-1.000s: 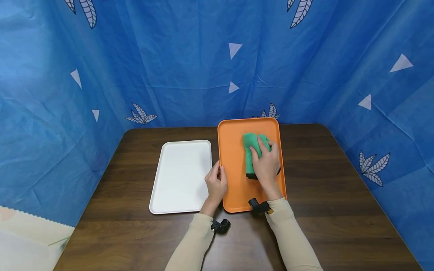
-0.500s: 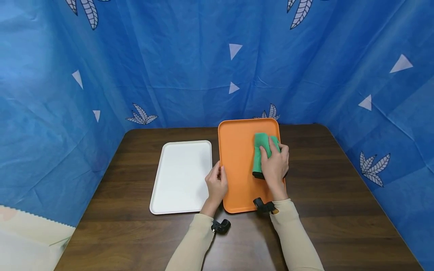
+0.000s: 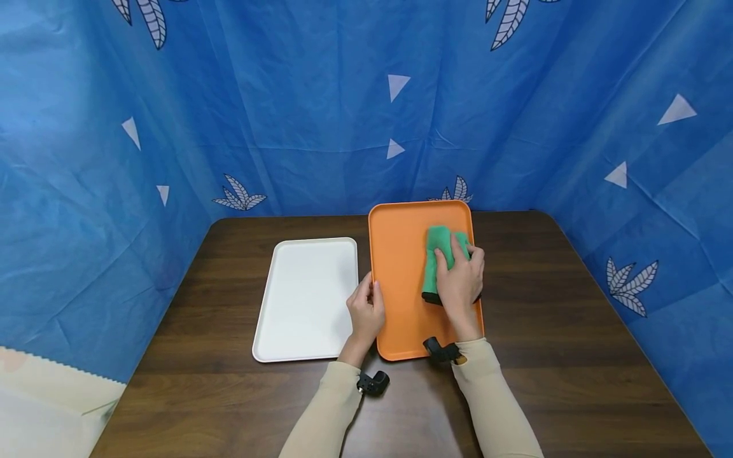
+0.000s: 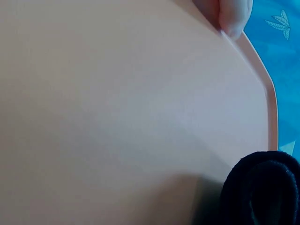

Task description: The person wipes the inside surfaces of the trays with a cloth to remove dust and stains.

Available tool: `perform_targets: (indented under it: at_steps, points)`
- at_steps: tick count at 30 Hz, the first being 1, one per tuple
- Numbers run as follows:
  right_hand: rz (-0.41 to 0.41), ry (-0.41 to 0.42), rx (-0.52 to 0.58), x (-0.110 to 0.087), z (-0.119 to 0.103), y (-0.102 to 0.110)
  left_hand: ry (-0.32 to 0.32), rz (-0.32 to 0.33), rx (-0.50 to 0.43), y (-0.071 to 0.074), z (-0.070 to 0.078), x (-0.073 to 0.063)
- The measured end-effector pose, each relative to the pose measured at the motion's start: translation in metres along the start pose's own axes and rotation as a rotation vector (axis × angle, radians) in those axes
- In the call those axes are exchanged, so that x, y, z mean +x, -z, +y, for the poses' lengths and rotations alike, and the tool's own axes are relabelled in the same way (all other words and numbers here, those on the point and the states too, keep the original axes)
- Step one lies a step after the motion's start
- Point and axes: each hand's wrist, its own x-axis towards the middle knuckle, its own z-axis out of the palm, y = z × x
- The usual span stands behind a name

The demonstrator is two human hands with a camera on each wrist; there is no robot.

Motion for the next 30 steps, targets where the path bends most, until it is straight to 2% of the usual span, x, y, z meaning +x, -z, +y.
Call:
perform_targets:
  at_steps: [8,18,30]
  points:
    - [-0.022,0.057,0.001,-0.011,-0.013,-0.009,0.021,-0.022,0.001,0.001,-0.002,0.000]
    - [-0.012,0.226,-0.006,-0.027,-0.028,-0.020,0.022,-0.026,0.012,0.001,-0.003,0.000]
    - [-0.069,0.330,-0.020,-0.039,-0.046,-0.025,0.038,-0.050,0.011,0.003,0.001,0.002]
